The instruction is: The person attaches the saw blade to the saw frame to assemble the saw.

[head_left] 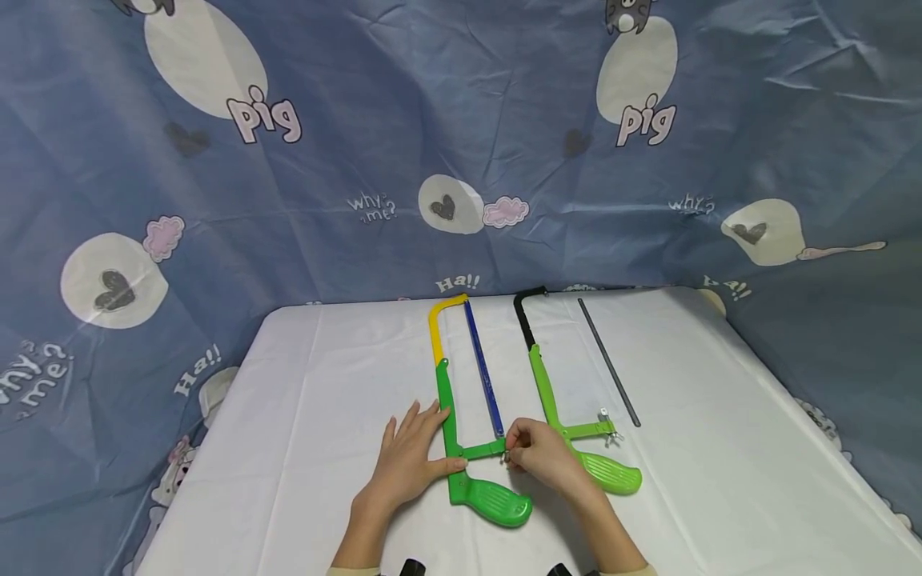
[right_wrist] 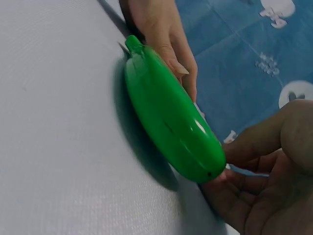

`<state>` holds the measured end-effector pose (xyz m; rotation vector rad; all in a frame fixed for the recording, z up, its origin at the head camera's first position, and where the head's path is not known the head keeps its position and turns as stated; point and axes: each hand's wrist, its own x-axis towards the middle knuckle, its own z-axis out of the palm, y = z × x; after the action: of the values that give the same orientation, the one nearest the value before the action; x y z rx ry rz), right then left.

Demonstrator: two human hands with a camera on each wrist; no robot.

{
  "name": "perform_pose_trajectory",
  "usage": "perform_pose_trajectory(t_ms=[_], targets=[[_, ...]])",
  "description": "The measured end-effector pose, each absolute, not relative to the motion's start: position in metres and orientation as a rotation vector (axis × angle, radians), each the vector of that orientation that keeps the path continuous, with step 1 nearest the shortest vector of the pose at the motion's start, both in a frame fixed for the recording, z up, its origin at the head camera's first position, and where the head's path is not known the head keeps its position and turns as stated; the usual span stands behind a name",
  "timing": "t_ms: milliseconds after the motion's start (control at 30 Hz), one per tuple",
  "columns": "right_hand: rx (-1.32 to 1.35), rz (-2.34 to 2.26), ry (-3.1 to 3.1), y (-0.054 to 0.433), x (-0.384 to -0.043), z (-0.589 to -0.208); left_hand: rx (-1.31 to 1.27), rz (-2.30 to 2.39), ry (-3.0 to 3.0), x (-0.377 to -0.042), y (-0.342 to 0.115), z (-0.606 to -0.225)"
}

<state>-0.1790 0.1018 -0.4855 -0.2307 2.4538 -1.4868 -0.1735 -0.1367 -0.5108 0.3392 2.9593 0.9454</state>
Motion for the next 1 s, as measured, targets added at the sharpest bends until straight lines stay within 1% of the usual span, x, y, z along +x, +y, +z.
perform_pose_trajectory(t_ms=[133, 367, 700, 1000], targets=[[-0.276, -1.263, 2.678, 0.096, -0.175, -0.483, 0.348, 0.946, 2.962, -0.174, -0.136, -0.511], [-0.280, -1.184, 2.819, 0.086, -0.172, -0.486, 0.348, 0.953, 2.957, -0.173, -0.136, -0.509], [-0.279, -0.888, 3.042, 0.082, -0.169, -0.491, 0.357, 0.943, 2.960, -0.172, -0.138, -0.509], [-0.453, -0.634, 3.323, 0.073, -0.161, -0.491, 0.358, 0.966, 2.961, -0.173, -0.138, -0.512]])
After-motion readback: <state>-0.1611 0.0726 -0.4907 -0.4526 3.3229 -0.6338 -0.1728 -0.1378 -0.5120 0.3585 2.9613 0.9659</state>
